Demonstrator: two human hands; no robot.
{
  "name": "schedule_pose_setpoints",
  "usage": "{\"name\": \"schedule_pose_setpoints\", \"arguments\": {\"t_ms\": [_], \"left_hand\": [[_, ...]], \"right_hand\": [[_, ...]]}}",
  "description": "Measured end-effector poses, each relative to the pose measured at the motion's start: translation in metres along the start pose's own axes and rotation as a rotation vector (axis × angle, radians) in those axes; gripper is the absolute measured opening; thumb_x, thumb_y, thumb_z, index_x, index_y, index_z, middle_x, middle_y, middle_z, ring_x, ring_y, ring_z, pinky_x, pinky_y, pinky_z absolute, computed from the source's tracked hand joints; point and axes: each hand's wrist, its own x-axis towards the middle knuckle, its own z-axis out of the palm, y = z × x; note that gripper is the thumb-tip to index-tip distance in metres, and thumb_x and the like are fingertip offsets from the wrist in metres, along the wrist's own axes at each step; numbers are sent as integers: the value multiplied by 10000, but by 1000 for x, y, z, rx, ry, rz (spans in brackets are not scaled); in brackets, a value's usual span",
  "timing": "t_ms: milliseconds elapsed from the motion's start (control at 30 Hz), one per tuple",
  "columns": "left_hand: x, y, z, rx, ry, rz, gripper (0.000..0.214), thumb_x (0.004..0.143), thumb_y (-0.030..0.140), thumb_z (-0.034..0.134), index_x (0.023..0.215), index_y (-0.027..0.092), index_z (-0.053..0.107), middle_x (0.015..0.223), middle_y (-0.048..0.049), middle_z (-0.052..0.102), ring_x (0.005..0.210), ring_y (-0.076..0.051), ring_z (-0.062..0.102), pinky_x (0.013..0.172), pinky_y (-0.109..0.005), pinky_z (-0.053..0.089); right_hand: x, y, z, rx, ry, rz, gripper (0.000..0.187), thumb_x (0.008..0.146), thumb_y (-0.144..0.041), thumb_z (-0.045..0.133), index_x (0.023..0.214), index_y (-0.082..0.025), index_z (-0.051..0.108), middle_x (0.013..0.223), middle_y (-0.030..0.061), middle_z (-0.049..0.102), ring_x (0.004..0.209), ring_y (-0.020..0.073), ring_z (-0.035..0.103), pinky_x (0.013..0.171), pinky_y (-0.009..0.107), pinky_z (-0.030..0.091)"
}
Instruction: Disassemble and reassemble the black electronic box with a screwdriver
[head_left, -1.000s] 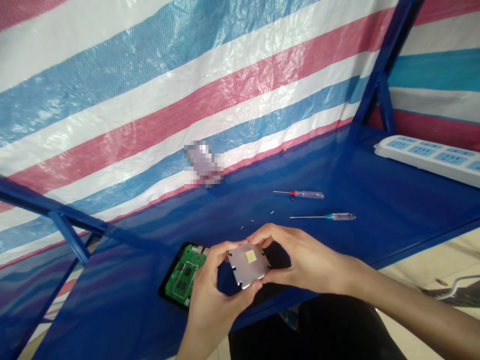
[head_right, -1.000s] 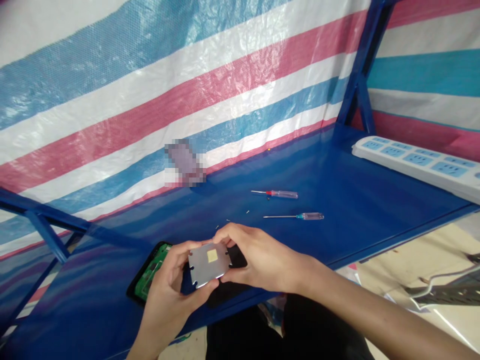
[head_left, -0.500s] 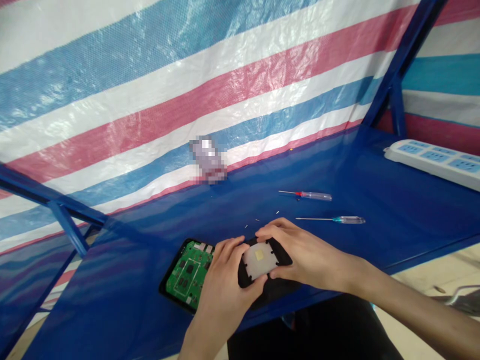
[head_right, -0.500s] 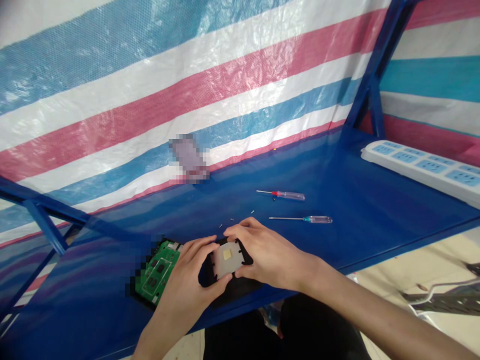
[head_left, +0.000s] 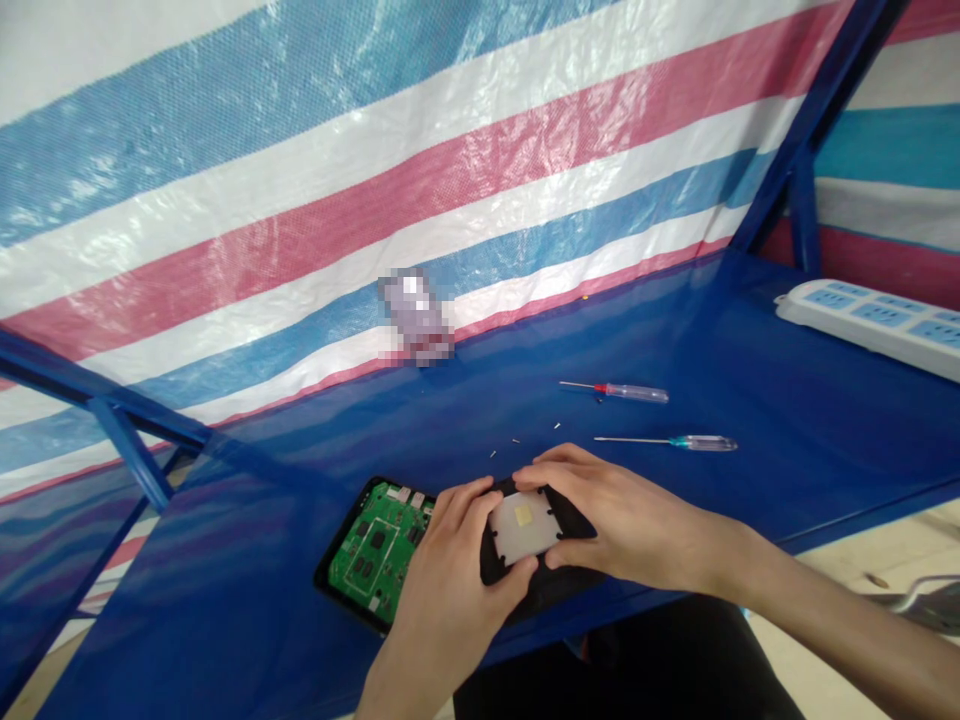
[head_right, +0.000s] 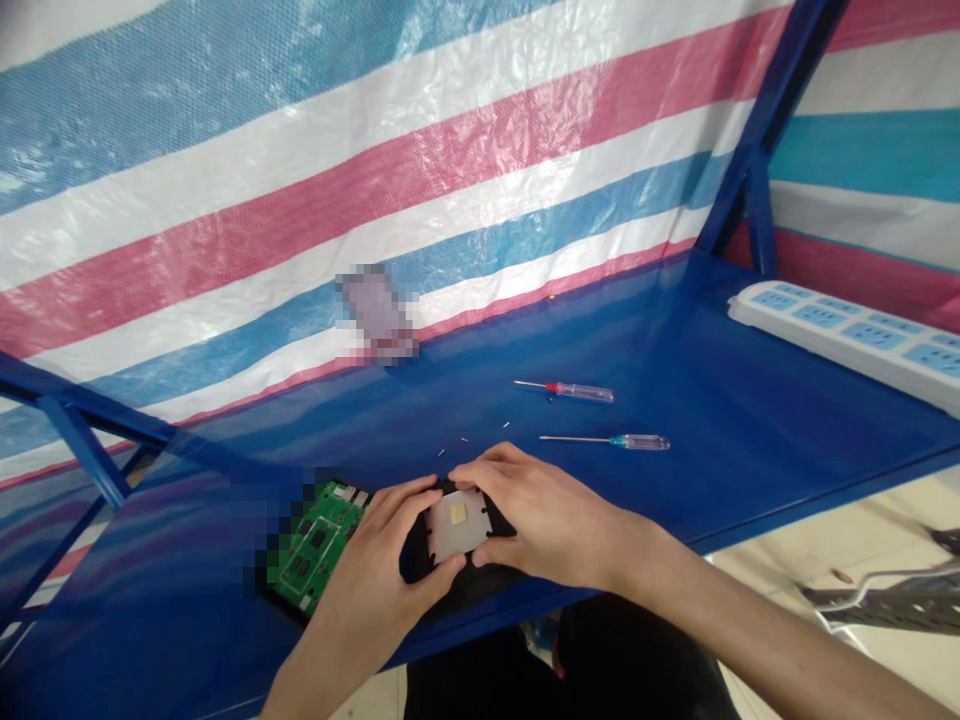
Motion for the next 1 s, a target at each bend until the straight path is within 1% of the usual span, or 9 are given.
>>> {"name": "schedule_pose_setpoints", "arguments": {"t_ms": [167,367,533,667,733,800,867,933,1000], "left_hand": [[-1,-1,-1,16,-13,7,354,792,257,674,1138,206,618,1288,-113,626,1211,-319,563,1005,-518,500],[-1,1,-3,31,-43,3,389,820,265,629,1194,159,599,1301,-137,614,1227,-316,555,1034,-525,480],[-1,2,-3,40,-22,8,331,841,278,613,1164,204,618,1302,-115,619,1223,-310,564,1009,-514,501],[-1,2,-1,44,-8,5,355,847,289,626,1195,221,611,1305,-113,623,1218,-314,570,1004,-517,505],[-3,2,0,55,-13,-2,399,850,297,625,1238,215,591,1326,-122,610,1237,-323,558,1013,-530,499],[-6,2,2,69,-7,-1,446,848,298,624,1282,213,562,1365,-126,584,1270,-333,535,1024,-541,493],[-11,1,6,85,14,10,503,841,290,632,1329,229,523,1418,-117,547,1313,-337,502,1038,-542,486],[-18,-2,11,101,38,31,594,829,276,651,1391,255,459,1476,-108,496,1351,-341,468,1046,-536,485],[-24,-6,17,118,48,85,683,811,264,675,1436,271,401,1521,-113,444,1372,-354,447,1045,-536,488]], "right_hand": [[-2,0,-1,15,10,-17,633,769,-303,779,1352,-211,552,1308,94,643,1282,284,511,1031,413,476],[-2,2,2,-30,26,-37,607,791,-307,761,1347,-178,555,1318,121,632,1289,286,506,1028,398,482],[-3,3,1,-36,32,-47,604,802,-297,752,1364,-213,546,1329,100,633,1294,278,517,1016,384,496],[-7,4,1,-32,61,-64,602,804,-304,750,1364,-213,547,1325,101,639,1286,272,536,1033,384,492],[-8,6,-1,-41,112,-72,551,831,-312,720,1349,-218,554,1306,97,648,1259,257,562,1029,378,498],[-8,12,-8,-65,206,-63,458,880,-334,658,1317,-229,568,1279,87,661,1214,242,599,1018,382,507],[-8,23,-21,-118,337,-28,359,919,-371,593,1252,-237,600,1249,81,679,1175,246,627,1019,415,505],[-7,39,-39,-210,467,30,286,929,-380,555,1160,-234,636,1233,80,691,1163,269,631,1028,457,488],[-8,60,-57,-301,526,112,278,923,-384,526,1107,-215,648,1147,94,718,1078,275,662,971,451,515]]}}
